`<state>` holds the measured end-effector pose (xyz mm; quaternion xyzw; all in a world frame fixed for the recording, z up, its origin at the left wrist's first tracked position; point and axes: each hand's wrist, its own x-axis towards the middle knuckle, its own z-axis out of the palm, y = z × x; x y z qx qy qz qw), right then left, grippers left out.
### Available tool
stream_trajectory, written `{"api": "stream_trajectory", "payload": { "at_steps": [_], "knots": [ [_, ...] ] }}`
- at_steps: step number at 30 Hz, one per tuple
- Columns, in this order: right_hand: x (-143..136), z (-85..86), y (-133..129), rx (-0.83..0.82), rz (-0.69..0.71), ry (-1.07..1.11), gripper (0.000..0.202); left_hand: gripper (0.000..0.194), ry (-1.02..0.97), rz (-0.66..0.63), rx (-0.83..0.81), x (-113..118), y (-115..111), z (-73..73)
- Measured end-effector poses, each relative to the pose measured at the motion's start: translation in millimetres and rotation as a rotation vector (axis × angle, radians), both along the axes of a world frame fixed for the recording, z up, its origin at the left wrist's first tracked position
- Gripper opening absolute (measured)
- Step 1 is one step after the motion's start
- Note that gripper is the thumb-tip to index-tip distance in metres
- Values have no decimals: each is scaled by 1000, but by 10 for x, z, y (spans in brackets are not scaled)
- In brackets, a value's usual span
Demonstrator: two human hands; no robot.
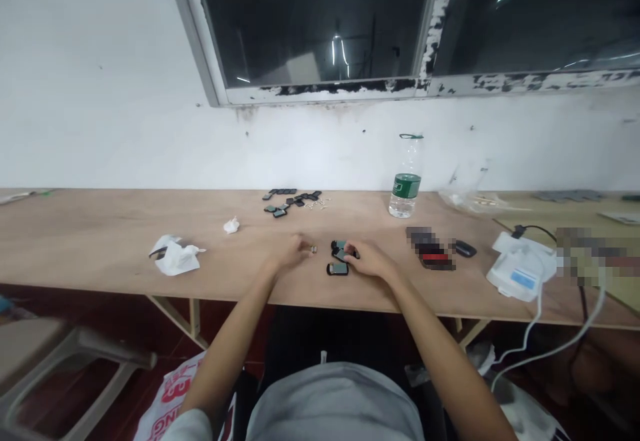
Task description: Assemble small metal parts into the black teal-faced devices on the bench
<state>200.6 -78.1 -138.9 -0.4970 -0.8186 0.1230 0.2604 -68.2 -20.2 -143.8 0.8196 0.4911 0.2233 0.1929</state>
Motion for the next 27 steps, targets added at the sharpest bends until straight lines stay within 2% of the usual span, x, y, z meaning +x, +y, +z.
{"api": "stream_trajectory", "payload": {
  "at_steps": [6, 12, 16, 18, 21, 25, 27],
  "knots": [
    [-43, 9, -11, 23, -15, -3, 15, 19, 49, -5, 45, 27, -25, -6],
    [-54, 8, -8, -45, -35, 14, 19, 15, 123, -67, 88, 36, -33, 53],
    [-77, 1, 0, -78, -23, 94, 26, 20, 54, -206, 84, 137, -112, 98],
    [-83, -9, 10, -73, 3, 121, 23, 22, 4, -296, 103, 209, -172, 123],
    [-71, -25, 37, -41, 33, 187, 15, 21, -31, -370, 171, 309, -254, 171],
    [-39, -7, 74, 16, 6, 308, 18, 21, -40, -364, 286, 374, -313, 244],
    [-33, 21, 77, -11, -24, 394, 22, 21, -44, -359, 344, 378, -319, 266]
  ]
}}
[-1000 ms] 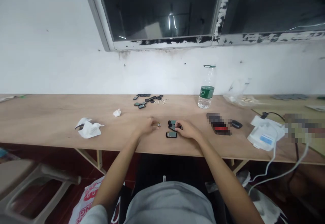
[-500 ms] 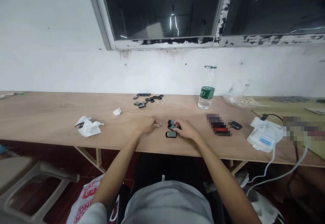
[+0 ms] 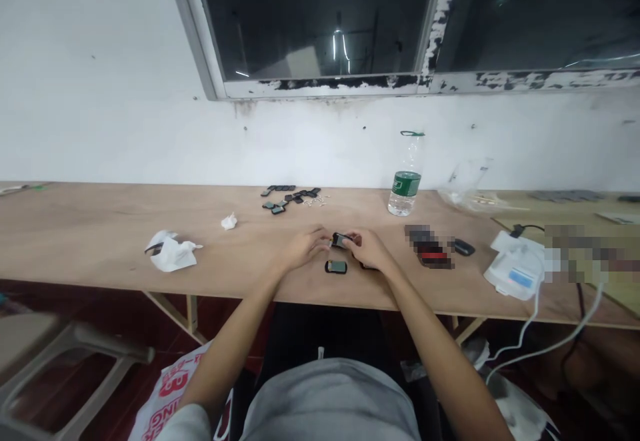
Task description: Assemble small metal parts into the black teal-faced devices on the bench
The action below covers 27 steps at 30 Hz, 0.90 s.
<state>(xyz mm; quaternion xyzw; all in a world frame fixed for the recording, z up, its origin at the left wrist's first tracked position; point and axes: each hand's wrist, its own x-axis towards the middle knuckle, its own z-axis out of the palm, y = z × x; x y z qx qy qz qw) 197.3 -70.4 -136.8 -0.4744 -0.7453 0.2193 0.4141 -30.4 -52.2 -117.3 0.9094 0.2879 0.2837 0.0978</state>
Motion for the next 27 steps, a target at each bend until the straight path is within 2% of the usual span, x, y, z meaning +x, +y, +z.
{"api": "stream_trajectory", "payload": {
  "at_steps": [7, 13, 16, 20, 23, 27],
  "knots": [
    [-23, 34, -12, -162, 51, 231, 27, 21, -50, 4, 108, 6, 7, -17],
    [-38, 49, -31, -221, 118, 337, 32, 20, -95, 68, 104, 49, -43, 6],
    [-32, 78, -53, -224, 163, 336, 37, 16, -183, 100, -10, 73, -73, 26],
    [-21, 60, -50, -210, 202, 311, 37, 8, -344, 139, -300, 102, -87, 3],
    [-31, 10, -26, -198, 216, 290, 33, 10, -429, 205, -488, 104, -59, -52],
    [-69, -38, -4, -155, 197, 243, 28, 19, -435, 246, -559, 92, -10, -98]
  ]
}}
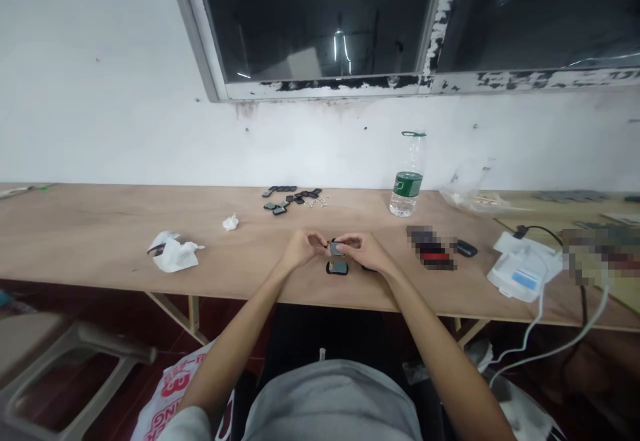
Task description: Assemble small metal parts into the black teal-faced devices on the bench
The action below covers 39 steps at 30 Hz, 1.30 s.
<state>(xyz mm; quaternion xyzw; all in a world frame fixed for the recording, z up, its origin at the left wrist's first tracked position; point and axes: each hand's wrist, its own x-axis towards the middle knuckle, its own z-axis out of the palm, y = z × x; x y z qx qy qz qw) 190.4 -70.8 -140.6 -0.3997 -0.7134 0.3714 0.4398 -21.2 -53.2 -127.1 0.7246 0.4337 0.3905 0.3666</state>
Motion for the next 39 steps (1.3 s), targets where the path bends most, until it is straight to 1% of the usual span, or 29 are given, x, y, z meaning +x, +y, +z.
{"api": "stream_trajectory", "payload": {
  "at_steps": [2, 3, 6, 7, 9, 12, 14, 17, 20, 22, 25, 29, 31, 35, 39],
  "knots": [
    [-16, -15, 5, 19, -44, -23, 27, 22, 30, -32, 31, 3, 6, -1],
    [-22, -24, 9, 25, -73, -33, 27, 25, 64, -50, 77, 9, 4, -1],
    [-29, -69, 28, 33, -148, -55, 31, 34, 233, -95, 289, 38, -7, -19],
    [-29, -89, 37, 35, -161, -65, 30, 35, 295, -107, 347, 48, -9, -33],
    [-30, -125, 56, 57, -175, -107, 20, 34, 403, -127, 410, 66, -7, -66],
    [-34, -146, 68, 115, -200, -193, 6, 33, 510, -131, 429, 75, -1, -106],
    [-38, -134, 60, 150, -210, -243, 8, 33, 554, -141, 420, 71, -3, -116],
    [-36, -105, 39, 184, -189, -298, 12, 31, 588, -180, 417, 61, -13, -117],
    [-23, -103, 37, 203, -178, -351, 14, 32, 569, -225, 416, 53, -25, -117],
    [-11, -114, 50, 227, -202, -385, 15, 32, 551, -251, 405, 50, -34, -114],
    [0, -131, 68, 299, -217, -412, 23, 32, 536, -286, 396, 43, -45, -97],
    [-13, -156, 66, 357, -176, -433, 41, 31, 495, -339, 417, -17, 4, -66],
    [-23, -180, 58, 341, -188, -500, 42, 31, 486, -298, 432, -83, 68, -64],
    [-28, -225, 51, 260, -264, -653, 39, 25, 563, -148, 425, -248, 207, -97],
    [-20, -221, 59, 247, -250, -662, 32, 25, 634, -45, 352, -351, 294, -155]
  ]
}}
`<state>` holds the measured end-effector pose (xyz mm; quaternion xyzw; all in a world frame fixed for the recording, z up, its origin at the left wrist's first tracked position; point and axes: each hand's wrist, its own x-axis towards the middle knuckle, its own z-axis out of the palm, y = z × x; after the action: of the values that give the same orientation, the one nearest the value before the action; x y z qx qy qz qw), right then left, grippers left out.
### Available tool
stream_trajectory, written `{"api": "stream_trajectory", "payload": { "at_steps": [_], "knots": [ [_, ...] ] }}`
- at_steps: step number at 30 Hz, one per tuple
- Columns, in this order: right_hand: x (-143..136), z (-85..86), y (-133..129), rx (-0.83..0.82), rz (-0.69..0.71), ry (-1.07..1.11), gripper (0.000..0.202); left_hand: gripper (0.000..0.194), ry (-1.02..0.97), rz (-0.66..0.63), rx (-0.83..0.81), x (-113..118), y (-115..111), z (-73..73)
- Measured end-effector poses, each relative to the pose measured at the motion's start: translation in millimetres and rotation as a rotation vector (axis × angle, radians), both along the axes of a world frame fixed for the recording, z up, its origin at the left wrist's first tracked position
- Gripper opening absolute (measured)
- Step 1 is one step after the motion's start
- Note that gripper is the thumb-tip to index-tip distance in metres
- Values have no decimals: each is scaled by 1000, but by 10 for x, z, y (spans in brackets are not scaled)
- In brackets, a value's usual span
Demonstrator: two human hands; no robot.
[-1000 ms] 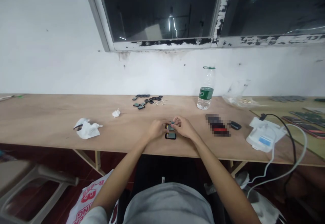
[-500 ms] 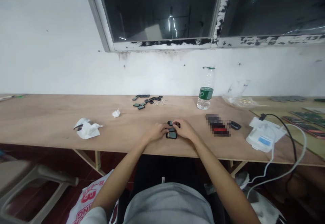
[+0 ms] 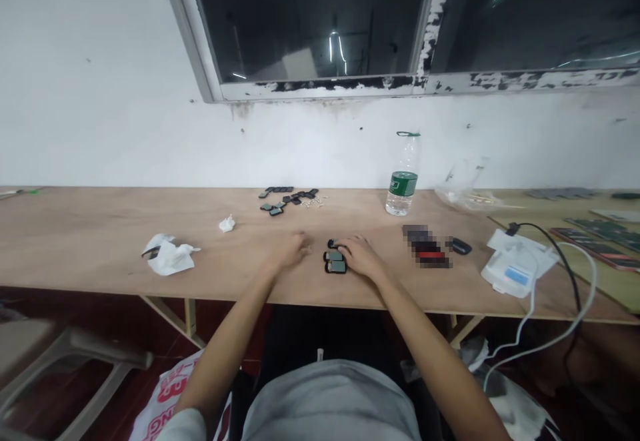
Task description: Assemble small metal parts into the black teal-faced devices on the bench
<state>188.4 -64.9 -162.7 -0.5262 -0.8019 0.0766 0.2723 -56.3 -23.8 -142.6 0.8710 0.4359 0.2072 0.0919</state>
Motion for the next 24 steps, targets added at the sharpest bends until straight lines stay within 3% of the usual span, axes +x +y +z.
{"api": "stream_trajectory", "payload": {
  "at_steps": [8, 14, 19, 24],
  "knots": [
    [8, 18, 8, 28, -48, 58, 17, 13, -81, 147, -68, -46, 108, -143],
    [38, 12, 28, 77, 21, 191, 29, 13, -60, 179, -35, -69, 92, -131],
    [36, 22, 58, 70, 43, 287, 24, 5, -54, 104, -62, -5, 41, -66],
    [20, 108, 32, 66, -33, 424, 18, 15, -215, -66, -7, 140, -68, 50]
  ]
}}
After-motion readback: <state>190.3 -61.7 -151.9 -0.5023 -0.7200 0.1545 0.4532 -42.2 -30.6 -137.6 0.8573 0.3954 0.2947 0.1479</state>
